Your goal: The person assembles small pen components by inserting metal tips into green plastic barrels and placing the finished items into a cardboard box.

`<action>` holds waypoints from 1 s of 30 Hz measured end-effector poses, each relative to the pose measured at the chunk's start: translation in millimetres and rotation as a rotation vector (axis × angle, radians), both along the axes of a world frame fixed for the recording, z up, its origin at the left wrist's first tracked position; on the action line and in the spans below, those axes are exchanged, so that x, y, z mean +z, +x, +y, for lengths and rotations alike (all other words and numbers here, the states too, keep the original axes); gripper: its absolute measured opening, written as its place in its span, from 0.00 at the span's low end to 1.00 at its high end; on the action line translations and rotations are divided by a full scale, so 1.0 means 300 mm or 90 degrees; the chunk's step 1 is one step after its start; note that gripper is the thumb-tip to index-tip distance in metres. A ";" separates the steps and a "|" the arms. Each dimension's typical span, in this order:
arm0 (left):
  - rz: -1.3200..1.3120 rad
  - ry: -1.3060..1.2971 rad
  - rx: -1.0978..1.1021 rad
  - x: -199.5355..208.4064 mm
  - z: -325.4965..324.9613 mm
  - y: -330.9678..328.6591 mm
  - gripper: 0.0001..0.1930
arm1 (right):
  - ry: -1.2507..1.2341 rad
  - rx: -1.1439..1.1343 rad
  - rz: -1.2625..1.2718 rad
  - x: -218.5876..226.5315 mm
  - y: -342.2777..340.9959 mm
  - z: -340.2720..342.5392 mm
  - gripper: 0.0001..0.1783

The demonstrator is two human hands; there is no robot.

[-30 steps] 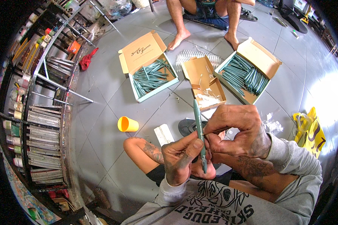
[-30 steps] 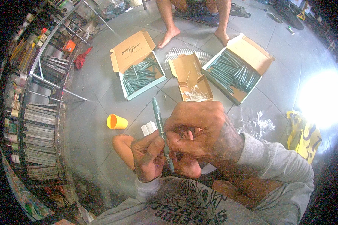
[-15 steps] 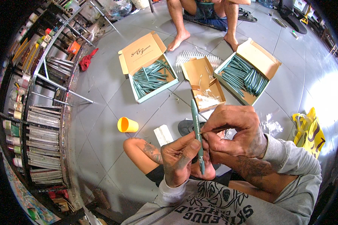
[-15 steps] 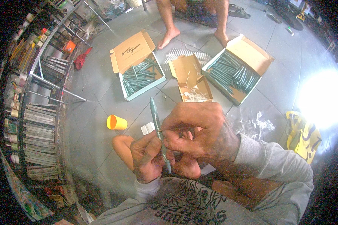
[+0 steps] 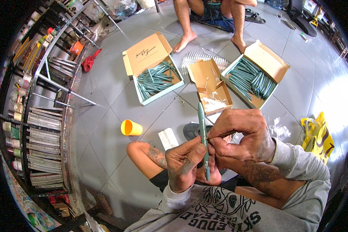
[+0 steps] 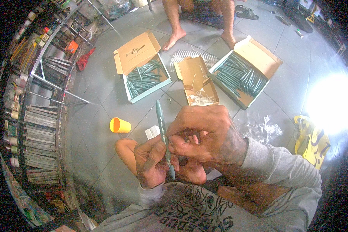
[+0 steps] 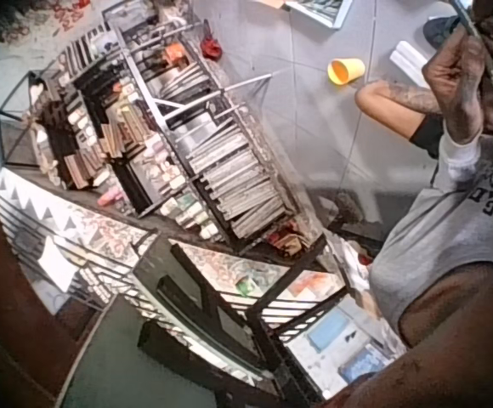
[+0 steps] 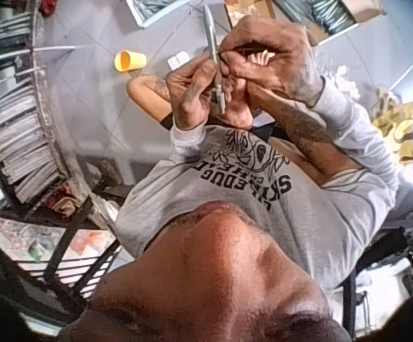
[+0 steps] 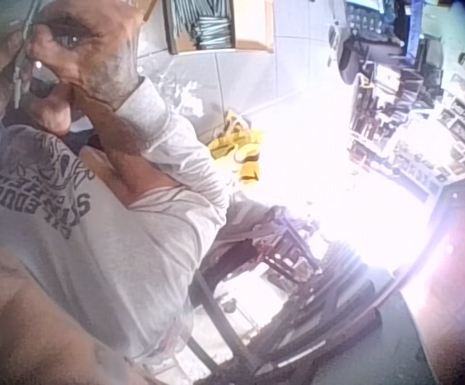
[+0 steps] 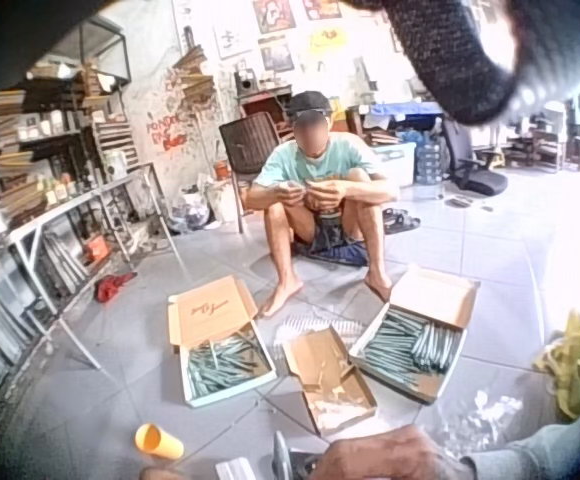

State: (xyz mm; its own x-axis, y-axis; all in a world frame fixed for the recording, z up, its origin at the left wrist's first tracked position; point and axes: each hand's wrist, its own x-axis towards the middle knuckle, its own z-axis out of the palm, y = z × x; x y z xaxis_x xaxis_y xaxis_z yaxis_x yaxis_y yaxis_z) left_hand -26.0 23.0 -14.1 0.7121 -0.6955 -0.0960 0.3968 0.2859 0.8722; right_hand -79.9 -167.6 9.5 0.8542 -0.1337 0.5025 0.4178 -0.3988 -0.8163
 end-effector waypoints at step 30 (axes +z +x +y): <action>0.022 -0.010 -0.008 -0.005 -0.004 0.004 0.19 | -0.003 0.007 -0.006 -0.011 0.002 -0.002 0.08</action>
